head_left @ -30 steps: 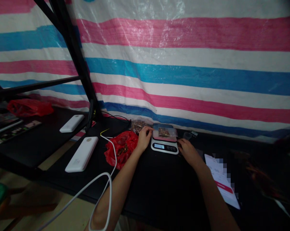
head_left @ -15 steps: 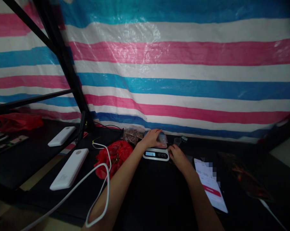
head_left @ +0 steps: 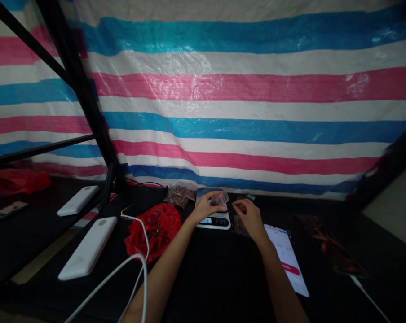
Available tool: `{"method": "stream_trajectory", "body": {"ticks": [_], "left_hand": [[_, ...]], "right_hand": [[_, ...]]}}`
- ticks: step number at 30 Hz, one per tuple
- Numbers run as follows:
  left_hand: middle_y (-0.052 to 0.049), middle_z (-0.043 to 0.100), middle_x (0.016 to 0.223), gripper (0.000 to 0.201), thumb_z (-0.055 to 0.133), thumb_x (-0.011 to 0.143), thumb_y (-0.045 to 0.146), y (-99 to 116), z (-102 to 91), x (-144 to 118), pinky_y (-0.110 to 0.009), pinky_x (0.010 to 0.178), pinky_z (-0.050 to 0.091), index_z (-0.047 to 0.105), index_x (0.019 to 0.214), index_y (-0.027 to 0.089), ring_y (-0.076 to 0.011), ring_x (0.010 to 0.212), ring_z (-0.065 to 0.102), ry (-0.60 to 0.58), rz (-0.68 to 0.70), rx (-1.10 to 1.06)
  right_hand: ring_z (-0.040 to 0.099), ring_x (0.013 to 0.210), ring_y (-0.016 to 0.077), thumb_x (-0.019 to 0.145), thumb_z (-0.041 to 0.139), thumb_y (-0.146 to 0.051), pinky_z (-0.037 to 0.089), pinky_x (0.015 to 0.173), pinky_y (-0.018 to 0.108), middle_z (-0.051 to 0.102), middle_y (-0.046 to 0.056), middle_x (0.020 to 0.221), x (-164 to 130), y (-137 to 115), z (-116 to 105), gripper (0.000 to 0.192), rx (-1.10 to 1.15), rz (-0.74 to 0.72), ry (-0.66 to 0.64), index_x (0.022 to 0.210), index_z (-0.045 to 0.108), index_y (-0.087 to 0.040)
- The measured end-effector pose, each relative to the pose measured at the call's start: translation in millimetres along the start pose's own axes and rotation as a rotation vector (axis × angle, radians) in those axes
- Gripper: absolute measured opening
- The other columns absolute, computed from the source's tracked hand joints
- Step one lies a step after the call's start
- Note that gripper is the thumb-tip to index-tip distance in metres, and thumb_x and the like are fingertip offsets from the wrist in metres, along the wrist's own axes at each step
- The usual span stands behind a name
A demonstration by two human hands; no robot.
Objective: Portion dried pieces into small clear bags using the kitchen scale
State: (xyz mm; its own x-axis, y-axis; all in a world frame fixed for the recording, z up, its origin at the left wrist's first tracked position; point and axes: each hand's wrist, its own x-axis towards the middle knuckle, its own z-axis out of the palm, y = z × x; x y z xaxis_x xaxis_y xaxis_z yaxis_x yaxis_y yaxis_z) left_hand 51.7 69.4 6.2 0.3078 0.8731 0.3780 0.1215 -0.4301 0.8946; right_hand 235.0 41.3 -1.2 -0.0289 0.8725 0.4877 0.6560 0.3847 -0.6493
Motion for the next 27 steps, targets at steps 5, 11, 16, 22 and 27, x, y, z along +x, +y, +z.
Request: {"method": "stream_trajectory", "body": {"ticks": [5, 11, 16, 22, 27], "left_hand": [[-0.01, 0.059, 0.11, 0.06, 0.075, 0.055, 0.027, 2.7, -3.1, -7.8, -0.031, 0.087, 0.041, 0.056, 0.11, 0.014, -0.0185, 0.095, 0.057, -0.033, -0.062, -0.199], [-0.008, 0.062, 0.102, 0.062, 0.079, 0.048, 0.03, -2.4, -4.4, -6.6, -0.032, 0.087, 0.041, 0.058, 0.104, 0.014, -0.0185, 0.093, 0.057, -0.004, -0.066, -0.346], [-0.008, 0.063, 0.1, 0.064, 0.08, 0.044, 0.029, -4.0, -4.8, -4.6, -0.033, 0.086, 0.042, 0.059, 0.102, 0.014, -0.019, 0.091, 0.058, 0.025, -0.087, -0.402], [-0.008, 0.063, 0.102, 0.059, 0.078, 0.049, 0.029, -5.2, -7.6, -6.0, -0.034, 0.089, 0.041, 0.059, 0.103, 0.015, -0.0199, 0.094, 0.058, 0.064, -0.102, -0.478], [-0.008, 0.062, 0.105, 0.056, 0.076, 0.054, 0.026, -5.9, -11.2, -6.5, -0.033, 0.09, 0.04, 0.058, 0.105, 0.016, -0.0185, 0.096, 0.056, 0.052, -0.044, -0.424]], "right_hand": [[0.058, 0.073, 0.016, 0.077, 0.05, -0.023, 0.047, 0.071, 0.03, 0.059, 0.006, 0.084, 18.4, -37.7, -18.6, 0.013, 0.093, -0.103, 0.053, 0.083, 0.059, -0.016], [0.054, 0.083, 0.016, 0.08, 0.041, -0.011, 0.042, 0.078, 0.029, 0.055, 0.006, 0.088, 32.0, -80.1, -19.6, 0.018, -0.245, -0.355, -0.296, 0.082, 0.058, -0.017], [0.053, 0.085, 0.0161, 0.08, 0.043, -0.01, 0.039, 0.077, 0.027, 0.055, 0.007, 0.091, 45.6, -91.8, -22.2, 0.016, -0.396, -0.399, -0.396, 0.084, 0.058, -0.016], [0.054, 0.086, 0.0172, 0.082, 0.045, -0.015, 0.037, 0.074, 0.026, 0.059, 0.006, 0.092, 49.4, -98.0, -22.6, 0.017, -0.415, -0.421, -0.372, 0.095, 0.055, -0.018], [0.056, 0.083, 0.0186, 0.084, 0.041, -0.017, 0.034, 0.075, 0.03, 0.064, 0.005, 0.086, 43.7, -99.5, -23.7, 0.018, -0.487, -0.447, -0.27, 0.087, 0.059, -0.019]]}}
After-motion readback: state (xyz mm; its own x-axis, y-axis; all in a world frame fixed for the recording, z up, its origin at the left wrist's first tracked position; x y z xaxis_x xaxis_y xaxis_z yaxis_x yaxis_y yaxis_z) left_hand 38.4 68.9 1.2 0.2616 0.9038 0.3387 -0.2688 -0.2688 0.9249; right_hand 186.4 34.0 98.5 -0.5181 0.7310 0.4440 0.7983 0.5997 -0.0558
